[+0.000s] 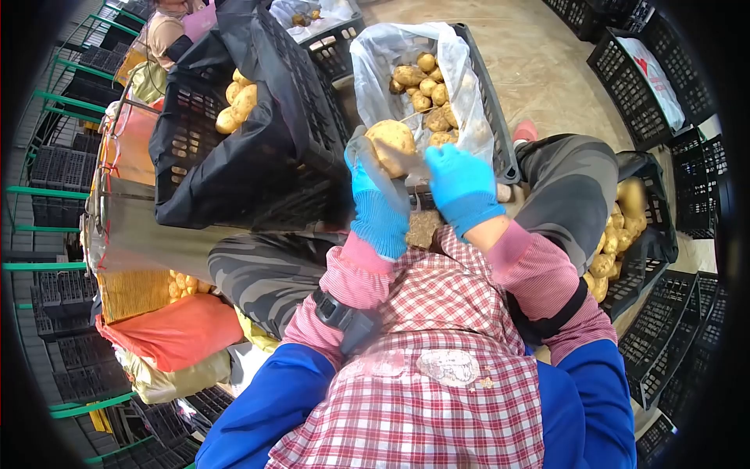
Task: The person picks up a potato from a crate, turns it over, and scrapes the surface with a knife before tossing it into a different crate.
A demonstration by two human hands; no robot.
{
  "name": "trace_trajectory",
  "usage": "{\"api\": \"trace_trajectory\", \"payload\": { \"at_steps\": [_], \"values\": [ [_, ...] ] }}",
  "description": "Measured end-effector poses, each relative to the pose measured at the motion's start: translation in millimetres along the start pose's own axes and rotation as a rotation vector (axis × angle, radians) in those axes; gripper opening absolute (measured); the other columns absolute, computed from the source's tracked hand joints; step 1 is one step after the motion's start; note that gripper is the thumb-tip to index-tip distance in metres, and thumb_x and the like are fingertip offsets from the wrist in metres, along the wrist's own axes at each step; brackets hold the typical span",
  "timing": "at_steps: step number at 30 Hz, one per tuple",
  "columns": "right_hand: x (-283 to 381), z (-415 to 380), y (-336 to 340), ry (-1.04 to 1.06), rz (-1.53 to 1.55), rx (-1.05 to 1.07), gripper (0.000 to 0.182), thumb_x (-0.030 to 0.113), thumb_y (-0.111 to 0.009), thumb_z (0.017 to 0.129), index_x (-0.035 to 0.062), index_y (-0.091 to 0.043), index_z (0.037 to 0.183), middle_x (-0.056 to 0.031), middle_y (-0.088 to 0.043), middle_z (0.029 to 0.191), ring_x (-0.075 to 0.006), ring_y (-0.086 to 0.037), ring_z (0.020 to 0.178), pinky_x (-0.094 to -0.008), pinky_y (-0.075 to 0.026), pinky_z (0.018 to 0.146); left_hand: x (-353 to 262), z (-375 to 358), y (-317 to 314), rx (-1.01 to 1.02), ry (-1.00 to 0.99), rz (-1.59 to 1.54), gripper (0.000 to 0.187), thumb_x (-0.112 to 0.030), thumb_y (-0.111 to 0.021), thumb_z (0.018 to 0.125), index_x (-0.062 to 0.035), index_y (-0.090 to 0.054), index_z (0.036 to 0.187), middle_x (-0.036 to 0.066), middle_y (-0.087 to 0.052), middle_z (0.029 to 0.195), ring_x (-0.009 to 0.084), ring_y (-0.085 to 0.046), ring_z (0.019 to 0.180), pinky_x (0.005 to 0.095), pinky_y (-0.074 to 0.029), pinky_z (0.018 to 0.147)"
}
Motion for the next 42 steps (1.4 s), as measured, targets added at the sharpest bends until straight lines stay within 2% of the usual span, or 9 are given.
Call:
{"api": "trace_trajectory", "payload": {
  "at_steps": [6, 10, 14, 16, 23, 27, 32, 37, 42],
  "values": [
    [-31, 14, 10, -0.111, 0.048, -0.048, 0.017, 0.011, -0.062, 0.084, 0.0103, -0.062, 0.101, -0.0133, -0.063, 0.090, -0.0321, -0.069, 0.080, -0.0428, -0.056, 0.067, 11, -9, -6, -0.038, 0.228, -0.394, 0.071, -0.006, -0.085, 0.070, 0.0096, -0.045, 0.127, 0.023, -0.056, 0.121, 0.0374, -0.060, 0.109, 0.0437, -0.048, 0.098],
    [-10, 8, 5, -0.035, 0.030, -0.067, 0.016, 0.013, -0.060, 0.085, 0.0106, -0.062, 0.101, -0.0121, -0.063, 0.091, -0.0302, -0.068, 0.082, -0.0418, -0.056, 0.065, -6, 8, 12, -0.010, -0.023, -0.243, 0.058, -0.003, -0.080, 0.070, 0.0083, -0.050, 0.119, 0.021, -0.059, 0.112, 0.0346, -0.063, 0.101, 0.0429, -0.051, 0.090],
    [-3, 4, 1, 0.016, -0.004, -0.079, 0.015, 0.013, -0.060, 0.085, 0.0114, -0.062, 0.099, -0.0101, -0.063, 0.090, -0.0270, -0.069, 0.081, -0.0411, -0.056, 0.064, -4, 15, 14, 0.075, 0.032, -0.223, 0.046, -0.005, -0.075, 0.069, 0.0068, -0.055, 0.108, 0.021, -0.060, 0.102, 0.0346, -0.062, 0.095, 0.0432, -0.051, 0.083],
    [6, -1, -7, 0.029, -0.048, -0.006, 0.013, 0.014, -0.060, 0.085, 0.0115, -0.063, 0.098, -0.0092, -0.063, 0.089, -0.0258, -0.069, 0.079, -0.0409, -0.056, 0.062, -8, 11, 8, 0.079, 0.165, -0.345, 0.041, -0.007, -0.071, 0.069, 0.0062, -0.056, 0.105, 0.022, -0.059, 0.099, 0.0381, -0.061, 0.094, 0.0449, -0.049, 0.084],
    [-3, 4, 1, 0.023, -0.080, -0.062, 0.017, 0.013, -0.061, 0.085, 0.0116, -0.062, 0.101, -0.0102, -0.062, 0.091, -0.0266, -0.068, 0.079, -0.0399, -0.057, 0.062, 25, -6, -15, -0.150, -0.158, -0.049, 0.058, -0.005, -0.068, 0.073, 0.0123, -0.048, 0.124, 0.029, -0.060, 0.115, 0.0466, -0.057, 0.110, 0.0528, -0.040, 0.103],
    [-10, 8, -3, -0.037, -0.072, -0.087, 0.016, 0.015, -0.062, 0.084, 0.0111, -0.061, 0.100, -0.0105, -0.061, 0.091, -0.0265, -0.068, 0.080, -0.0404, -0.057, 0.063, 21, -12, -9, -0.074, -0.099, -0.036, 0.060, -0.005, -0.069, 0.073, 0.0139, -0.046, 0.126, 0.029, -0.060, 0.118, 0.0476, -0.057, 0.113, 0.0547, -0.037, 0.106],
    [5, -2, -5, 0.064, -0.097, -0.007, 0.017, 0.014, -0.061, 0.085, 0.0104, -0.061, 0.101, -0.0099, -0.061, 0.090, -0.0263, -0.068, 0.078, -0.0398, -0.057, 0.063, 18, -5, -7, -0.066, -0.085, -0.127, 0.055, -0.005, -0.072, 0.073, 0.0094, -0.051, 0.121, 0.027, -0.063, 0.112, 0.0415, -0.062, 0.105, 0.0491, -0.045, 0.098],
    [-15, 6, 0, -0.056, 0.029, -0.018, 0.021, 0.017, -0.064, 0.084, 0.0110, -0.060, 0.103, -0.0105, -0.063, 0.096, -0.0299, -0.068, 0.085, -0.0427, -0.056, 0.070, -9, 8, 0, 0.100, 0.438, -0.635, 0.049, -0.007, -0.081, 0.073, 0.0047, -0.056, 0.113, 0.016, -0.068, 0.107, 0.0248, -0.069, 0.093, 0.0354, -0.055, 0.082],
    [-42, 7, 1, -0.167, 0.078, 0.040, 0.027, 0.017, -0.067, 0.082, 0.0142, -0.061, 0.108, -0.0115, -0.064, 0.099, -0.0332, -0.068, 0.089, -0.0452, -0.054, 0.073, 16, -12, -10, 0.004, 0.397, -0.534, 0.059, -0.008, -0.087, 0.072, 0.0044, -0.052, 0.118, 0.012, -0.069, 0.105, 0.0197, -0.069, 0.091, 0.0321, -0.056, 0.083]
  ]
}}
Point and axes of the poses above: each hand's wrist, its own z-axis towards the middle knuckle, its own y-axis out of the back of the hand, x = y × z, the point moved 2 cm from there along z, towards the middle knuckle
